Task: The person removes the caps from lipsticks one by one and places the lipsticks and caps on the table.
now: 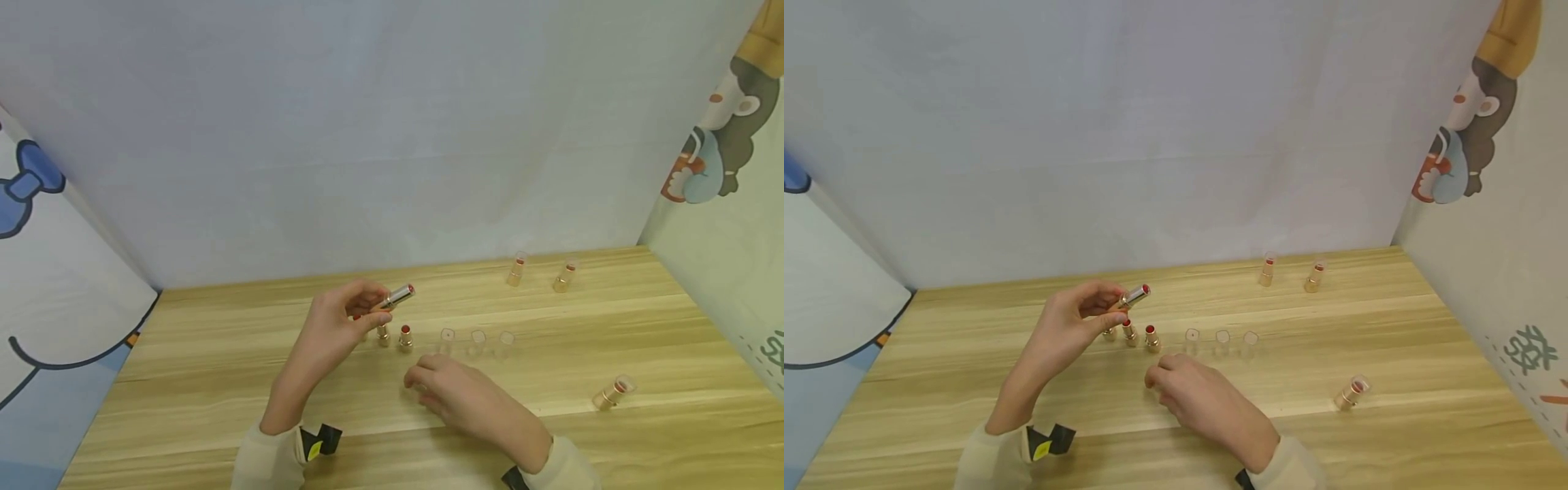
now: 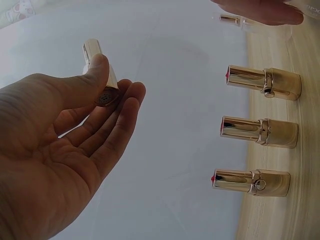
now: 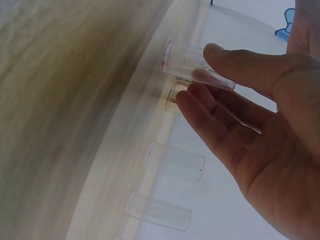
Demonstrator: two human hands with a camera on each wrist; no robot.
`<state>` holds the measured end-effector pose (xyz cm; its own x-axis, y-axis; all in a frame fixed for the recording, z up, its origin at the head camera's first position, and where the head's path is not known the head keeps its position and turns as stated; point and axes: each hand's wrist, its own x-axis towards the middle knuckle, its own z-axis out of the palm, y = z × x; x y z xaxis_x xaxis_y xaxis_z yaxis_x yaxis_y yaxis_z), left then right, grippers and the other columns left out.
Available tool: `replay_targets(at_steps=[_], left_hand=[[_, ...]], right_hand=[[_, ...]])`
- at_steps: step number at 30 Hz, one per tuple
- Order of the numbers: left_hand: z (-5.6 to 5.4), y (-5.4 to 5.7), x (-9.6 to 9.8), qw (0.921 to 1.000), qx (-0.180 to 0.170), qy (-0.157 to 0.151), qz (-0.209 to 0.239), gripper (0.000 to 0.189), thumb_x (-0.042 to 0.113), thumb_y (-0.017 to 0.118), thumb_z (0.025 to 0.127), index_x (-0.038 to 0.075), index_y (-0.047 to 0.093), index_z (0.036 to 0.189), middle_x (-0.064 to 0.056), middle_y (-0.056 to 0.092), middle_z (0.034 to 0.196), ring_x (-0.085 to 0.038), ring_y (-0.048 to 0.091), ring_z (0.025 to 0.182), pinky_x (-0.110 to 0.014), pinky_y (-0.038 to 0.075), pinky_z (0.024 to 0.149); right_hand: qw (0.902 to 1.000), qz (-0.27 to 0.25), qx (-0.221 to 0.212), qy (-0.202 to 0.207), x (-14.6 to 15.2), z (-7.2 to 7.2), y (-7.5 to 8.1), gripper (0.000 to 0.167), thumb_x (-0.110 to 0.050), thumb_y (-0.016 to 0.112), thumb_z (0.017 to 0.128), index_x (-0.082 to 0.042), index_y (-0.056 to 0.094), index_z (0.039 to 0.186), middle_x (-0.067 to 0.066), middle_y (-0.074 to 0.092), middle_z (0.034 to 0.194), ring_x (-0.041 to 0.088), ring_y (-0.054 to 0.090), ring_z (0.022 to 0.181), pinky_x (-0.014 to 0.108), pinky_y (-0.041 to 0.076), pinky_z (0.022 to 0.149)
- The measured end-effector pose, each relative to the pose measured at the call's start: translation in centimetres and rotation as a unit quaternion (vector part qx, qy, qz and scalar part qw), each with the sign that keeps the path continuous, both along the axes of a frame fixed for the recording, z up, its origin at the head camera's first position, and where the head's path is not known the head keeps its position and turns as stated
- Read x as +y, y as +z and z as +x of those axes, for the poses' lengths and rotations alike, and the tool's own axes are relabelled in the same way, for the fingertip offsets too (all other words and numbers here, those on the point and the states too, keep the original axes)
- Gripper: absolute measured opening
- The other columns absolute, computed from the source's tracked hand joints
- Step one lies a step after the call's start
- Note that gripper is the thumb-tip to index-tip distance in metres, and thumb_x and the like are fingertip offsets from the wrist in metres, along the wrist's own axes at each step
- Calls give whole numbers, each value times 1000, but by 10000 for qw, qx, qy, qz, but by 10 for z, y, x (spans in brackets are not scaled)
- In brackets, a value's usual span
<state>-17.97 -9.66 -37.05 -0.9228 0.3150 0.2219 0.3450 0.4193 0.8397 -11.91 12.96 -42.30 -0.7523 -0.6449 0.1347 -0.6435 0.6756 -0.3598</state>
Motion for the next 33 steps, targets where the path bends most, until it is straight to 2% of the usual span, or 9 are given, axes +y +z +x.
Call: replay_targets(at_steps=[5, 13, 18, 23, 28, 33], left_hand=[[0, 0, 0, 10000, -22, 12, -17, 28, 11, 82, 89, 12, 74, 115, -3, 80, 102, -12, 75, 89, -27, 62, 80], [-1, -1, 1, 10000, -3, 11, -64, 27, 12, 82, 90, 14, 74, 115, -2, 79, 102, -12, 75, 89, -28, 62, 81], [0, 0, 1, 9999, -97, 25, -49, 28, 11, 82, 90, 14, 74, 117, -1, 79, 103, -12, 75, 90, -32, 62, 83], [8, 0, 1, 9997, -189, 157, 48, 29, 9, 82, 89, 13, 74, 117, -2, 79, 102, -13, 75, 91, -36, 62, 85], [16, -1, 6, 9997, -126, 212, -29, 29, 10, 83, 88, 12, 74, 116, -2, 80, 101, -13, 74, 91, -31, 62, 83], [22, -2, 9, 9997, -102, 225, 35, 28, 10, 84, 88, 12, 75, 114, -1, 80, 99, -12, 74, 89, -30, 63, 82]], right_hand=[[9999, 112, -22, -62, 4, -1, 6, 27, -13, 80, 91, -14, 71, 116, -2, 69, 111, 13, 68, 98, 28, 61, 79], [9997, 54, 227, -44, 16, -1, 21, 31, -13, 83, 89, -12, 70, 117, 1, 70, 115, 19, 69, 105, 33, 62, 87], [9992, 151, -33, -380, 26, -1, 34, 32, -13, 82, 90, -12, 69, 120, 3, 70, 120, 24, 70, 111, 39, 61, 91], [9972, 303, 8, -691, 43, 1, 47, 33, -13, 82, 90, -13, 70, 120, 3, 72, 120, 24, 69, 111, 41, 61, 91], [9943, 240, 215, -1018, 67, 9, 48, 32, -12, 82, 89, -14, 70, 118, 1, 72, 117, 22, 70, 107, 39, 61, 87], [9898, 221, 559, -1292, 93, 23, 41, 33, -11, 85, 86, -15, 71, 116, -2, 71, 115, 22, 70, 108, 41, 61, 87]])
